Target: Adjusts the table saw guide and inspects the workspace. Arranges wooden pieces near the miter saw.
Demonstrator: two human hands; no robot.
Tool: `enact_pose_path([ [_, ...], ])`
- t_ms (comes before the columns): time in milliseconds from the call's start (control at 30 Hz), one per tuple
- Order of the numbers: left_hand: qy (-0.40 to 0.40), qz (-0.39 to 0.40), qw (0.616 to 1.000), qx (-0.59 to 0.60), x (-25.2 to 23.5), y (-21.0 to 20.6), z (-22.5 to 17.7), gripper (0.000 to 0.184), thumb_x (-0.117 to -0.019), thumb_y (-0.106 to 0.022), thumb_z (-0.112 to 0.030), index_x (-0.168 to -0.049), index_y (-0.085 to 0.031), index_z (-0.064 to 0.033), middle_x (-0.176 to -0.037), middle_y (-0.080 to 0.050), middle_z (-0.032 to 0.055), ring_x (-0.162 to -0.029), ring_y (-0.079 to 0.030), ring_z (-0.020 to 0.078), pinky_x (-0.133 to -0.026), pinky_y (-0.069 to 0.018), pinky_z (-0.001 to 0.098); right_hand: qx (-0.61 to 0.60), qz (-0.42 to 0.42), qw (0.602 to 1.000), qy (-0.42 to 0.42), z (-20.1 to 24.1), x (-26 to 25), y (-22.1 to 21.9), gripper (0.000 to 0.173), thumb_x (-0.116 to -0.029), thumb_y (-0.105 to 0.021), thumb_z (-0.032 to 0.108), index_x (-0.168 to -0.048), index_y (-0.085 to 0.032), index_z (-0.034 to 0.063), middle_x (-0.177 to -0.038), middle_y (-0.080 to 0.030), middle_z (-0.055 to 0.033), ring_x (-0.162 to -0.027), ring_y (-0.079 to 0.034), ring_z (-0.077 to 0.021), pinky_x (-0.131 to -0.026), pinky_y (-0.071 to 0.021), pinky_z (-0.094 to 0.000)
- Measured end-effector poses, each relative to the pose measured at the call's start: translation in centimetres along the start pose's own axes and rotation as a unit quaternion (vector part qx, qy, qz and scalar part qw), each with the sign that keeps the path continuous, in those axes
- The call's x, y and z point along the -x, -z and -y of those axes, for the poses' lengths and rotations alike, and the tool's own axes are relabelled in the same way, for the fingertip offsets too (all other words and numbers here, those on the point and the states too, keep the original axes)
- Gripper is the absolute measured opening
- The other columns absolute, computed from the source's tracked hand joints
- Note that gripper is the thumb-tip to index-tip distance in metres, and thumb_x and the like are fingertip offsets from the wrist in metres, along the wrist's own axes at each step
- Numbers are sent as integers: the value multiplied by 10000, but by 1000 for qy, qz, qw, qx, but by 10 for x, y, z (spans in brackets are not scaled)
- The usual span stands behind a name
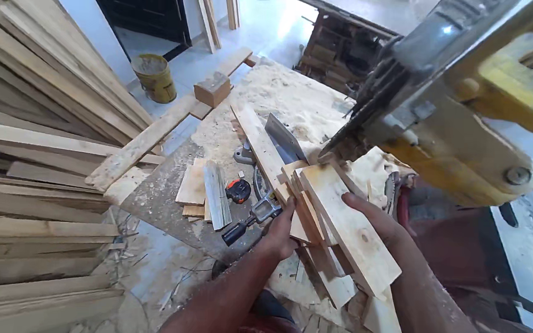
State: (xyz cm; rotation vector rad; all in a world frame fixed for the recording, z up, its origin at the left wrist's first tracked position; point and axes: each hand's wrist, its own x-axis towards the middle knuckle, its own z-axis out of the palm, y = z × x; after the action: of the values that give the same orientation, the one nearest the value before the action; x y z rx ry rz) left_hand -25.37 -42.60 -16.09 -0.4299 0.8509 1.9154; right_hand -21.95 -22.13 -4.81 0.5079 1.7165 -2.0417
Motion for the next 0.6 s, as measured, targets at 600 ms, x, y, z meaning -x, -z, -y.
enact_pose_path([
  [600,-250,-41,965,-73,100,33,-6,438,-1110,-287,-389,-1399,-476,-120,-1056,-730,58,-943,-725,146,-827,-629,358,91,51,983,152,-51,48,-93,1041,-813,-730,667,-1618,-287,176,-1400,-620,-75,-1208,-654,-183,-1012,-579,-416],
])
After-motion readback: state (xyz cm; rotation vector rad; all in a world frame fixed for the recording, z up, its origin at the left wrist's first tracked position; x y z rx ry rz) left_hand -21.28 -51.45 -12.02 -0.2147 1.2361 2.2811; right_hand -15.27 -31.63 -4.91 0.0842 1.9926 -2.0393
